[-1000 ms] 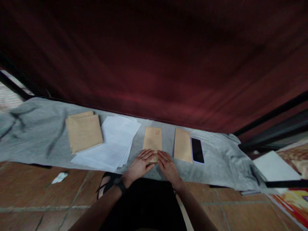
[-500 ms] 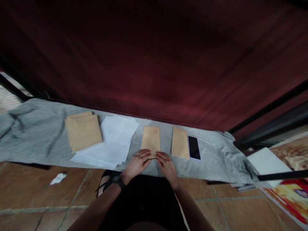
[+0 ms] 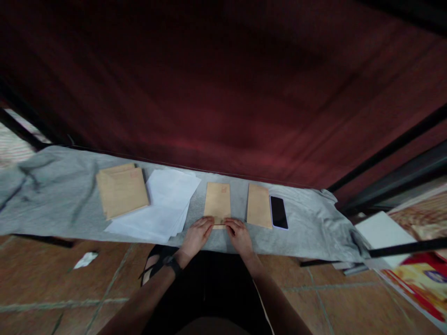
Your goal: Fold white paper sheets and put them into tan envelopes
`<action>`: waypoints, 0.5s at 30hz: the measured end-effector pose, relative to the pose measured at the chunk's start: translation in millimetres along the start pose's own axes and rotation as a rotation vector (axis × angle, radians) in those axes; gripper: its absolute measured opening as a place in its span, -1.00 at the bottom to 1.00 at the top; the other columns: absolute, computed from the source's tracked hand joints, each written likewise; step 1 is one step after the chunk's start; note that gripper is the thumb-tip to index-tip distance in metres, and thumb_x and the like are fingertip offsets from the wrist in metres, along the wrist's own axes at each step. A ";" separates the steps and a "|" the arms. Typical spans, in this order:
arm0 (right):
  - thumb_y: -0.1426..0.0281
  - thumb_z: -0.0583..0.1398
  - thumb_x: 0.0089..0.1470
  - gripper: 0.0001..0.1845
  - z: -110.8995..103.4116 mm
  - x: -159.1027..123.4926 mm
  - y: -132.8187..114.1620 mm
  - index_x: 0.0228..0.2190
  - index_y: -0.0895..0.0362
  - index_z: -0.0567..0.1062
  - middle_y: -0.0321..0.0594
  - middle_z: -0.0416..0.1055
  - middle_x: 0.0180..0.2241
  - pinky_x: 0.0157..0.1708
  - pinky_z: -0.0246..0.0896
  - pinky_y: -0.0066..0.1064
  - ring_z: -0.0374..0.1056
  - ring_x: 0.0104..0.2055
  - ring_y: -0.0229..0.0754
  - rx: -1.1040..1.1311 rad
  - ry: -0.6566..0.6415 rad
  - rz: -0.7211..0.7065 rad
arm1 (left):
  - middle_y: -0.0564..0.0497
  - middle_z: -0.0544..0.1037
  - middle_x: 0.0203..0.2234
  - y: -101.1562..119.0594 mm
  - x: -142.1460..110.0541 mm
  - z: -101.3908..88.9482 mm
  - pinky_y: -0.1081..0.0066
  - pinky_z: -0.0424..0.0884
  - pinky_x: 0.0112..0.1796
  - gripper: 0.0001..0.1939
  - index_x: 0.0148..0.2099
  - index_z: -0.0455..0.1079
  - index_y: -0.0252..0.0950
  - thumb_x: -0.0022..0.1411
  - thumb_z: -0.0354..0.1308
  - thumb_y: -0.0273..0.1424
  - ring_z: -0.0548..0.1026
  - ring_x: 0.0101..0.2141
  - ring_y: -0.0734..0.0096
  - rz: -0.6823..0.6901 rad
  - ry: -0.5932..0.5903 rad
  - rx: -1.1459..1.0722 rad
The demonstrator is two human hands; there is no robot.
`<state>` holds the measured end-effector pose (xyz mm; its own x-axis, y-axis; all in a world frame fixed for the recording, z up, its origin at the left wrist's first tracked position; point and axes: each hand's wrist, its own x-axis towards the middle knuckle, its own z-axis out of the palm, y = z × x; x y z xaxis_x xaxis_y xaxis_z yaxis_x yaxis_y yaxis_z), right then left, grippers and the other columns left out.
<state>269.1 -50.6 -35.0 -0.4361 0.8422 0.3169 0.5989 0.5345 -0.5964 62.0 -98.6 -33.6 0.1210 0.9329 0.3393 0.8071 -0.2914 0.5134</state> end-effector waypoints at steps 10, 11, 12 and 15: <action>0.46 0.14 0.27 -0.77 3.0 0.3 -0.8 -0.17 0.01 0.60 -0.27 0.58 -0.05 0.09 0.30 -0.25 0.47 0.01 -0.15 -0.048 0.020 -0.016 | -0.06 0.57 0.02 4.9 -2.5 -0.3 0.23 0.44 0.11 -0.66 0.08 0.44 -0.25 0.46 -0.13 -0.37 0.50 0.06 0.29 0.007 -0.007 0.063; 0.46 0.15 0.27 -0.77 3.2 0.1 -0.7 -0.17 0.01 0.60 -0.27 0.58 -0.05 0.09 0.30 -0.25 0.47 0.01 -0.15 -0.054 0.020 -0.017 | -0.06 0.56 0.05 5.9 -4.1 0.2 0.22 0.41 0.14 -0.65 0.10 0.43 -0.25 0.45 -0.13 -0.41 0.48 0.08 0.30 0.026 -0.021 0.081; 0.46 0.15 0.27 -0.77 3.4 -0.1 -0.6 -0.16 0.01 0.60 -0.27 0.58 -0.05 0.09 0.30 -0.25 0.47 0.01 -0.15 -0.060 0.021 -0.017 | -0.06 0.54 0.08 7.2 -6.3 1.2 0.20 0.38 0.17 -0.63 0.13 0.42 -0.25 0.44 -0.13 -0.45 0.46 0.11 0.30 0.051 -0.033 0.104; 0.46 0.15 0.27 -0.76 3.4 -0.3 -0.4 -0.14 0.02 0.60 -0.26 0.58 -0.04 0.08 0.31 -0.27 0.46 0.02 -0.16 -0.082 0.020 -0.019 | -0.09 0.45 0.20 14.0 -15.8 6.6 0.12 0.25 0.27 -0.57 0.23 0.35 -0.24 0.41 -0.13 -0.51 0.35 0.24 0.28 0.142 -0.056 0.183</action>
<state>266.8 -51.3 -37.4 -0.4346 0.8328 0.3428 0.6439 0.5535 -0.5282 75.2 -116.0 -36.9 0.2686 0.8969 0.3513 0.8705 -0.3822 0.3102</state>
